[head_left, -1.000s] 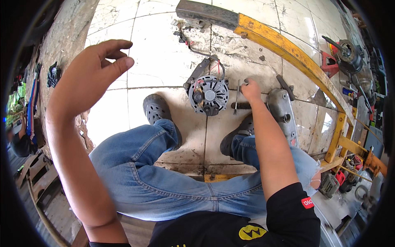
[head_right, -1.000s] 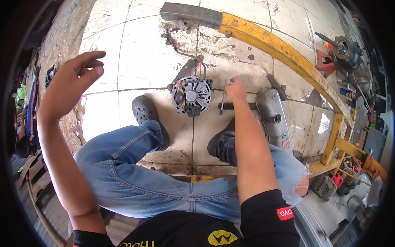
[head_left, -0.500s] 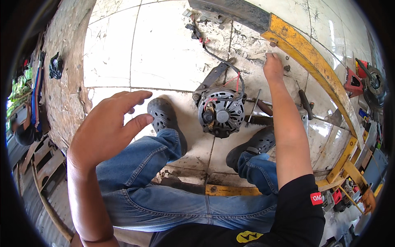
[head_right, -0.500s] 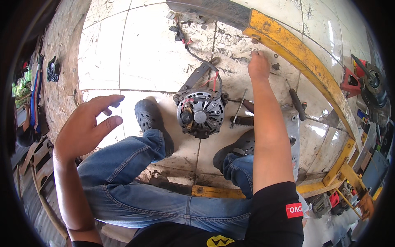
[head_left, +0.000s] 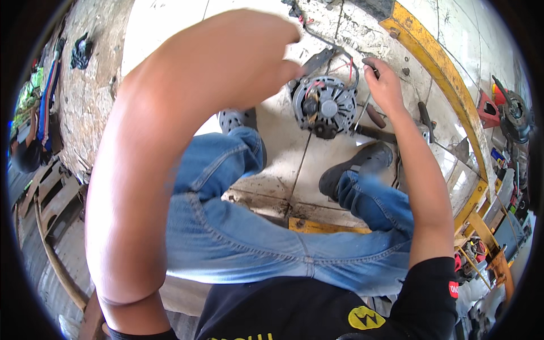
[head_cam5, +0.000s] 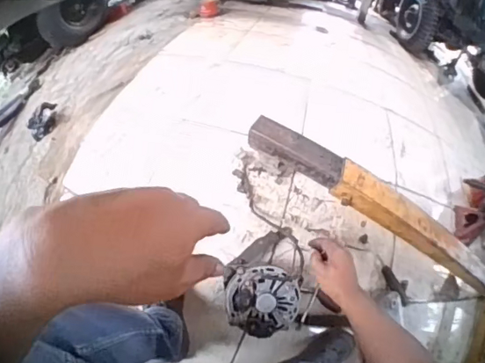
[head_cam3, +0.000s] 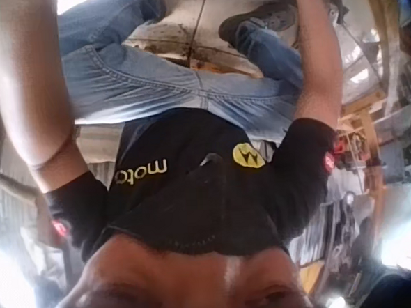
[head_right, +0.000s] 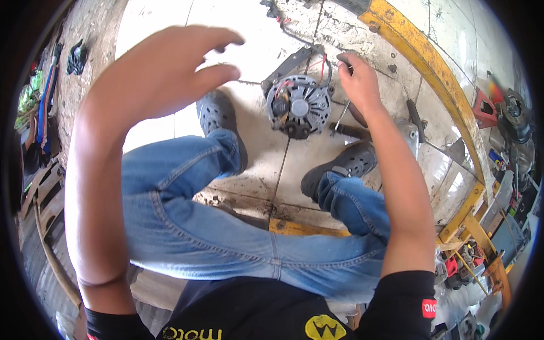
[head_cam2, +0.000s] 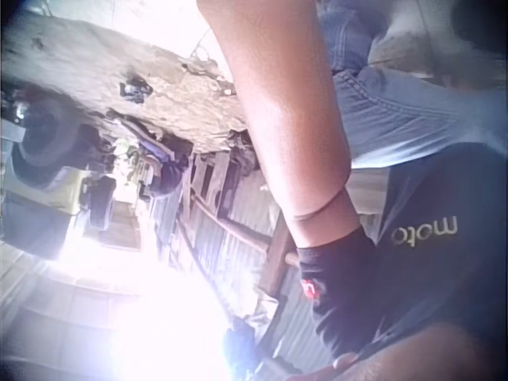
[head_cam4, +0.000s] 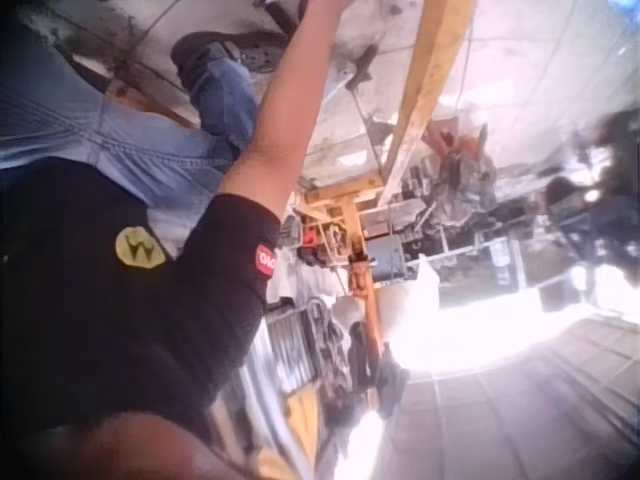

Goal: The person sits on the floor and assembles a small mechanical unit, attaching a metal bracket to a stator-like component, then fitting a cylindrical housing over it. The person uses a screwdriver to tighten screws on the assembly and handles wires and small fasteners throughout.

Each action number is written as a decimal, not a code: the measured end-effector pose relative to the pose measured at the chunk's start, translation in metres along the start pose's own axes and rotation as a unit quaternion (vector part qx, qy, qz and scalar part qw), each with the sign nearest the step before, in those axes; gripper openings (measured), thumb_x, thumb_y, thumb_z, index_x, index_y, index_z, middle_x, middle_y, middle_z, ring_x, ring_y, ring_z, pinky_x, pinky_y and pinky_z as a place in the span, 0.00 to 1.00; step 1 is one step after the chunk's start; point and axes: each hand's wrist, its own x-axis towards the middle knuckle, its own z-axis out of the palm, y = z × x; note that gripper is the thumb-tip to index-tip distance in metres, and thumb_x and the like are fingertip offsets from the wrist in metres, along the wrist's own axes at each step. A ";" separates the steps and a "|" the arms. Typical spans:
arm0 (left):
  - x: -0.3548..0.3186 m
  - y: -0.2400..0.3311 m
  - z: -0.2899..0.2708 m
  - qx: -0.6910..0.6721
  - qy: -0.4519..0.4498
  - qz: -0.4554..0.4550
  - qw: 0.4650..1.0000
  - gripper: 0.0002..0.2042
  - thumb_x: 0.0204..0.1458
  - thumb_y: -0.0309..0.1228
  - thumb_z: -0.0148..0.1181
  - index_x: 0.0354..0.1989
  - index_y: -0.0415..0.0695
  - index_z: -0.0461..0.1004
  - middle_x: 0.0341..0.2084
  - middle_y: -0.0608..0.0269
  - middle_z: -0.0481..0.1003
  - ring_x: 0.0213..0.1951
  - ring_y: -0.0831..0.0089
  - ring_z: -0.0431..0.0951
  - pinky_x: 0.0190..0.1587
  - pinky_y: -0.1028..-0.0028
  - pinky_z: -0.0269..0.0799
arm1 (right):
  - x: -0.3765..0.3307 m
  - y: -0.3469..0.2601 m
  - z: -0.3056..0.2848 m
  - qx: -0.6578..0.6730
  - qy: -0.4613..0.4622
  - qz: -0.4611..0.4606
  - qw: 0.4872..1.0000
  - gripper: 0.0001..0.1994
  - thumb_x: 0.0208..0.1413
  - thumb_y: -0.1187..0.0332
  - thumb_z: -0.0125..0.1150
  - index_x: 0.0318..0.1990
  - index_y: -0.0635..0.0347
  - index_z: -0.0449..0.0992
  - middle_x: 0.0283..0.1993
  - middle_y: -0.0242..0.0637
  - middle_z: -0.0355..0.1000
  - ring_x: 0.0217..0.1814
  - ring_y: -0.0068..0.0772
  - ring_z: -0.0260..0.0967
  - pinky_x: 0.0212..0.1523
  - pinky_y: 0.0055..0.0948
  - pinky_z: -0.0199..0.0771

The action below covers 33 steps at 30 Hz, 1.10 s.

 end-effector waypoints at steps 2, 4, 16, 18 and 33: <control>-0.012 0.033 -0.032 0.050 -0.062 -0.001 0.997 0.20 0.55 0.38 0.57 0.52 0.39 0.75 0.45 0.48 0.78 0.47 0.54 0.79 0.50 0.62 0.73 | -0.019 -0.056 -0.016 0.079 -0.043 0.020 0.996 0.13 0.57 0.69 0.58 0.50 0.60 0.76 0.45 0.46 0.76 0.41 0.39 0.76 0.44 0.32 0.74; -0.006 0.049 -0.039 0.041 -0.131 0.009 0.990 0.15 0.53 0.33 0.56 0.45 0.37 0.79 0.41 0.45 0.79 0.44 0.54 0.80 0.46 0.63 0.76 | -0.049 -0.086 -0.020 0.150 -0.067 0.049 0.985 0.14 0.54 0.73 0.60 0.50 0.61 0.76 0.43 0.45 0.76 0.41 0.35 0.76 0.42 0.29 0.74; -0.031 0.074 -0.038 0.080 -0.140 0.036 0.986 0.13 0.53 0.33 0.56 0.41 0.39 0.81 0.42 0.47 0.79 0.46 0.54 0.80 0.48 0.61 0.76 | -0.135 -0.125 0.005 -0.015 -0.029 -0.019 0.999 0.11 0.54 0.75 0.60 0.46 0.62 0.77 0.43 0.46 0.75 0.38 0.47 0.74 0.42 0.36 0.73; -0.020 0.072 -0.030 0.072 -0.125 0.071 0.987 0.14 0.54 0.35 0.57 0.41 0.38 0.81 0.42 0.46 0.79 0.46 0.54 0.80 0.48 0.61 0.75 | -0.145 -0.107 0.006 0.003 -0.013 0.039 0.999 0.11 0.54 0.75 0.59 0.46 0.62 0.76 0.43 0.46 0.74 0.38 0.47 0.73 0.41 0.37 0.73; -0.036 0.058 -0.042 0.052 -0.122 0.066 0.989 0.16 0.56 0.38 0.56 0.41 0.37 0.81 0.40 0.45 0.79 0.45 0.52 0.79 0.49 0.61 0.74 | -0.139 -0.114 0.032 -0.082 -0.011 -0.074 0.994 0.09 0.52 0.70 0.63 0.41 0.53 0.79 0.37 0.37 0.70 0.40 0.46 0.72 0.39 0.42 0.72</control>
